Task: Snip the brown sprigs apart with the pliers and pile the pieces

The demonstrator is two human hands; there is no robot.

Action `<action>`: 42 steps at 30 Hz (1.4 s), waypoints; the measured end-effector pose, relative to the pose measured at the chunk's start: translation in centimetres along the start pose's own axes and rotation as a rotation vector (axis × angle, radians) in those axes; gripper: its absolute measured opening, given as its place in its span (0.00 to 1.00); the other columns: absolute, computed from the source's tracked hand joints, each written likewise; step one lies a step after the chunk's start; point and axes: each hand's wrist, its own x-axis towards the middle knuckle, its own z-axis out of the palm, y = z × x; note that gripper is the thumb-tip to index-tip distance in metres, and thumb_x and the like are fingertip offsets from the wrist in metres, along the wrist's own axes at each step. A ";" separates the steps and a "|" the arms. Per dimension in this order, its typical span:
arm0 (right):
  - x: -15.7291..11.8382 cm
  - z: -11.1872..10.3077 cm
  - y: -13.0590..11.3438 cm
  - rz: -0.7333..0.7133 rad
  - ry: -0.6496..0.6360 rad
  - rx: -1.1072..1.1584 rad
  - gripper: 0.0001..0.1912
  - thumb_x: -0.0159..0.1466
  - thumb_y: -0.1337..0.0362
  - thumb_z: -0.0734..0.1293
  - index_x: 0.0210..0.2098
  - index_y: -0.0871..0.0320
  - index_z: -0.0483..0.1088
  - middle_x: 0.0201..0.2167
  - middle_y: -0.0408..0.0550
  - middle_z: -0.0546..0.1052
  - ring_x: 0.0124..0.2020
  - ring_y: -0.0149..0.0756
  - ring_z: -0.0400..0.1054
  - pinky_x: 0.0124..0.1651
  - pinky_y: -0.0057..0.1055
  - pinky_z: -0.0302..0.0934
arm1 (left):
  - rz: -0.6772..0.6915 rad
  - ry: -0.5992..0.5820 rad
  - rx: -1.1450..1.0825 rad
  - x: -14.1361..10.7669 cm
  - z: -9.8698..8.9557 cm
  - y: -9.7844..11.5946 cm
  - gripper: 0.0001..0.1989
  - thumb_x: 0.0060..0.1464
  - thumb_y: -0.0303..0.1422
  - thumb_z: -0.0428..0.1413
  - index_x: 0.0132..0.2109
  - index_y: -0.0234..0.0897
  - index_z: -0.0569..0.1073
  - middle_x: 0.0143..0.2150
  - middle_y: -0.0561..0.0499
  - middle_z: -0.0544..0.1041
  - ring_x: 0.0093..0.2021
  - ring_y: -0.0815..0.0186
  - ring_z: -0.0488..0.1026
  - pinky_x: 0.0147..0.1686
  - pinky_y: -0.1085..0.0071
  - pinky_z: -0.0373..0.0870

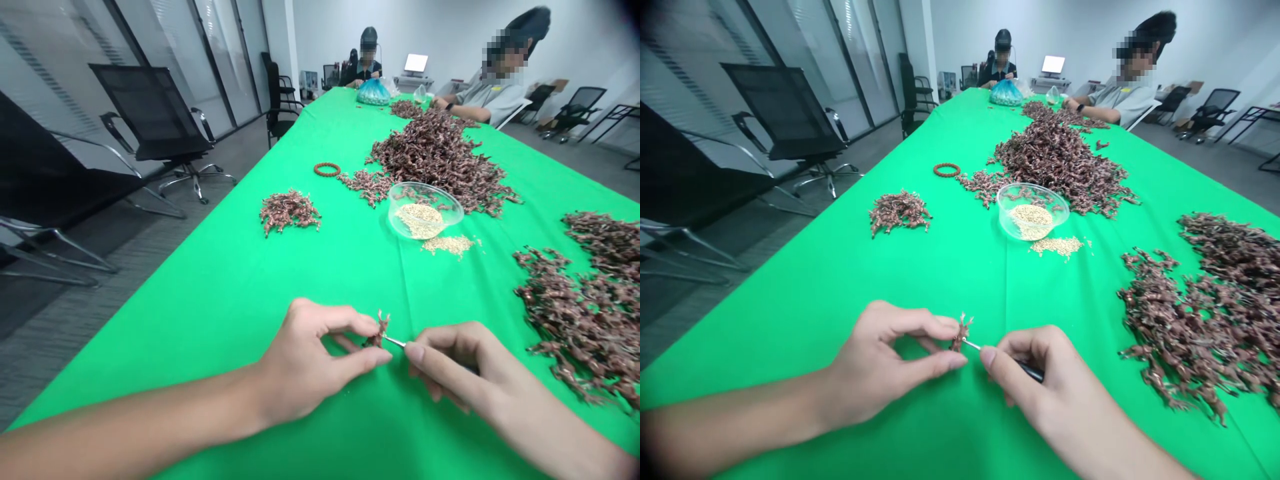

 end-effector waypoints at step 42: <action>0.5 1.1 -0.4 -0.500 0.416 -0.476 0.04 0.66 0.66 0.65 0.37 0.60 0.73 0.22 0.42 0.71 0.19 0.28 0.63 0.22 0.28 0.57 | -0.081 -0.044 0.009 -0.1 -0.1 0.1 0.07 0.51 0.34 0.66 0.34 0.33 0.82 0.35 0.50 0.84 0.33 0.64 0.79 0.33 0.74 0.75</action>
